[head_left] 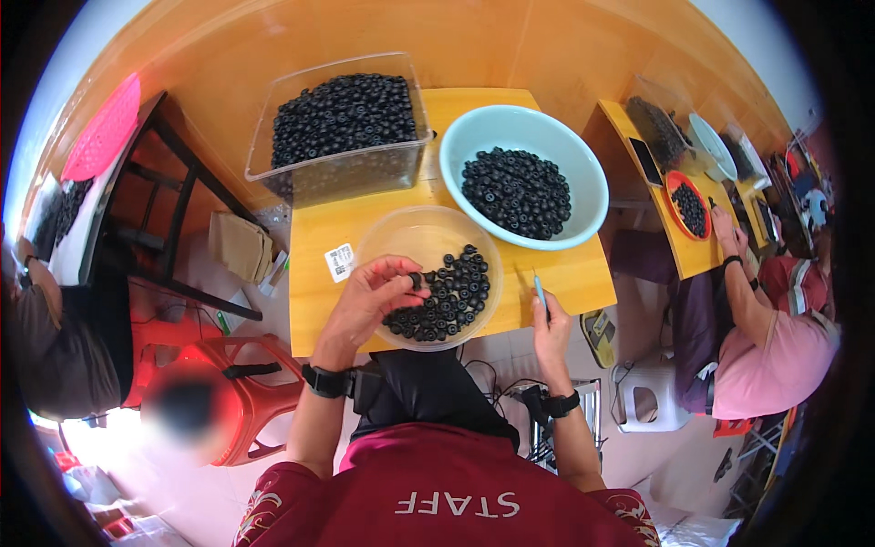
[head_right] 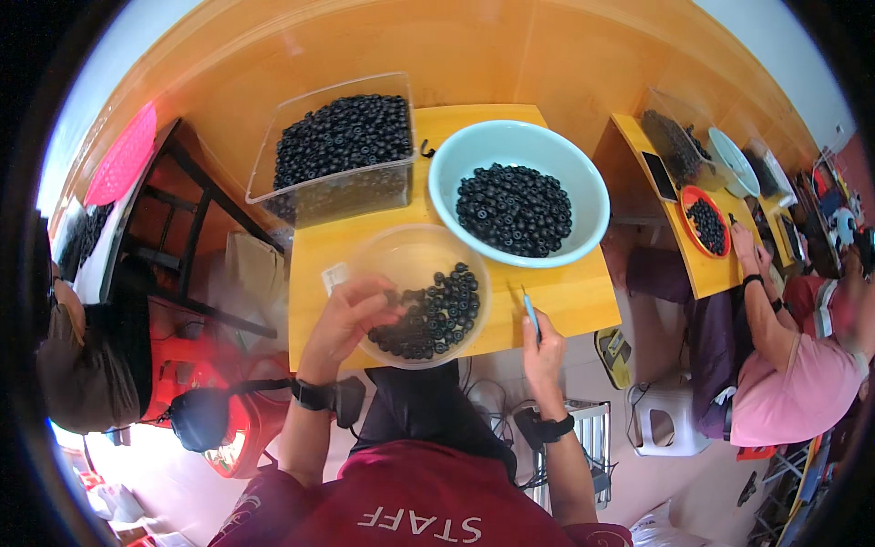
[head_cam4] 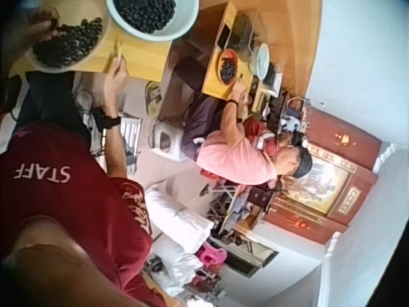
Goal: Sorting and trimming small black round parts from a tray into a bowl using a hand tool.
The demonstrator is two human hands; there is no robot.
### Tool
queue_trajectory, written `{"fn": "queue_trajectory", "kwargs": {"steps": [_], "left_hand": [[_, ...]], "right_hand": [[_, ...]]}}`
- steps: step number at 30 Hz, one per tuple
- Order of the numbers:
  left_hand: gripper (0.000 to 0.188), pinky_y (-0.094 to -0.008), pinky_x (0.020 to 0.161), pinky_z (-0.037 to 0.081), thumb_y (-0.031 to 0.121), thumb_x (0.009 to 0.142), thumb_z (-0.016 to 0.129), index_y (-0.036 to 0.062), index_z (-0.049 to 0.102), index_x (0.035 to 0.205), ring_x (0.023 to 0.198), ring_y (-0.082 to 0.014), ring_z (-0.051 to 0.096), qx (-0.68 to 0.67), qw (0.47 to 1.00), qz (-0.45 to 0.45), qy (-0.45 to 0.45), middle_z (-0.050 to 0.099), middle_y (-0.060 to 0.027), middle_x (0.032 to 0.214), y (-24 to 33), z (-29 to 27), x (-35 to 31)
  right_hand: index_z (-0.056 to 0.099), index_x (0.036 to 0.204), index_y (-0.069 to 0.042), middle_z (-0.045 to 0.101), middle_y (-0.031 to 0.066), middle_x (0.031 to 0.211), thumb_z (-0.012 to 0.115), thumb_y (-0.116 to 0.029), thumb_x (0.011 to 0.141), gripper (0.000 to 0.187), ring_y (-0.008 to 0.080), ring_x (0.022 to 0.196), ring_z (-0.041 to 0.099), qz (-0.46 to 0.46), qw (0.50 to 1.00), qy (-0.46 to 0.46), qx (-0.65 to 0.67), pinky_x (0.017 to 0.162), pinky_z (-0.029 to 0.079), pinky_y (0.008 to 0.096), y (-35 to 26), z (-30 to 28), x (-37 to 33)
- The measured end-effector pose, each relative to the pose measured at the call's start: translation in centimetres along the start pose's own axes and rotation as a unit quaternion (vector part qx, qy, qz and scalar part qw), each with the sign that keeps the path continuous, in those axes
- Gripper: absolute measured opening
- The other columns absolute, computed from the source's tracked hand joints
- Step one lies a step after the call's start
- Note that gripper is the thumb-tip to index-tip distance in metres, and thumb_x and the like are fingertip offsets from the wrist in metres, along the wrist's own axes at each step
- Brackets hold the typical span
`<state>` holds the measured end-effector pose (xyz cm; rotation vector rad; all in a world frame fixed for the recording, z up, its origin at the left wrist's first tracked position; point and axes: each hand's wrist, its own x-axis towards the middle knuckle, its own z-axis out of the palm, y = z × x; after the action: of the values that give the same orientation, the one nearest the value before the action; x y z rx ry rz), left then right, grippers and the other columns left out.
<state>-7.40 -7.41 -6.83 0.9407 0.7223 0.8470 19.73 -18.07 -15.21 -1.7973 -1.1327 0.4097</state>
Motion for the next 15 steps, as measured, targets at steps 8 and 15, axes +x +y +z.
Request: {"fn": "queue_trajectory", "kwargs": {"steps": [8, 15], "left_hand": [[0.026, -0.0258, 0.078, 0.048, 0.008, 0.085, 0.061, 0.0028, 0.056, 0.11, 0.088, -0.0156, 0.057, -0.227, 0.97, -0.008, -0.082, 0.059, -0.0069, 0.098, -2.1, -0.9, -1.3], [0.023, -0.0259, 0.081, 0.048, 0.007, 0.085, 0.06, 0.0034, 0.057, 0.108, 0.091, -0.0143, 0.058, -0.256, 0.961, -0.016, -0.106, 0.06, -0.0078, 0.101, -2.9, -0.1, -0.9]], "right_hand": [[0.061, 0.107, 0.004, 0.066, 0.0112, 0.085, 0.053, -0.014, 0.09, 0.026, 0.0135, 0.079, 0.059, -0.021, 0.996, -0.06, 0.066, 0.072, 0.047, 0.0299, -7.2, -0.2, -0.6], [0.064, 0.103, -0.002, 0.062, 0.012, 0.075, 0.062, -0.009, 0.083, 0.021, 0.0197, 0.057, 0.059, -0.194, 0.968, -0.155, 0.044, 0.053, 0.046, 0.0288, -12.6, 1.2, -1.5]]}}
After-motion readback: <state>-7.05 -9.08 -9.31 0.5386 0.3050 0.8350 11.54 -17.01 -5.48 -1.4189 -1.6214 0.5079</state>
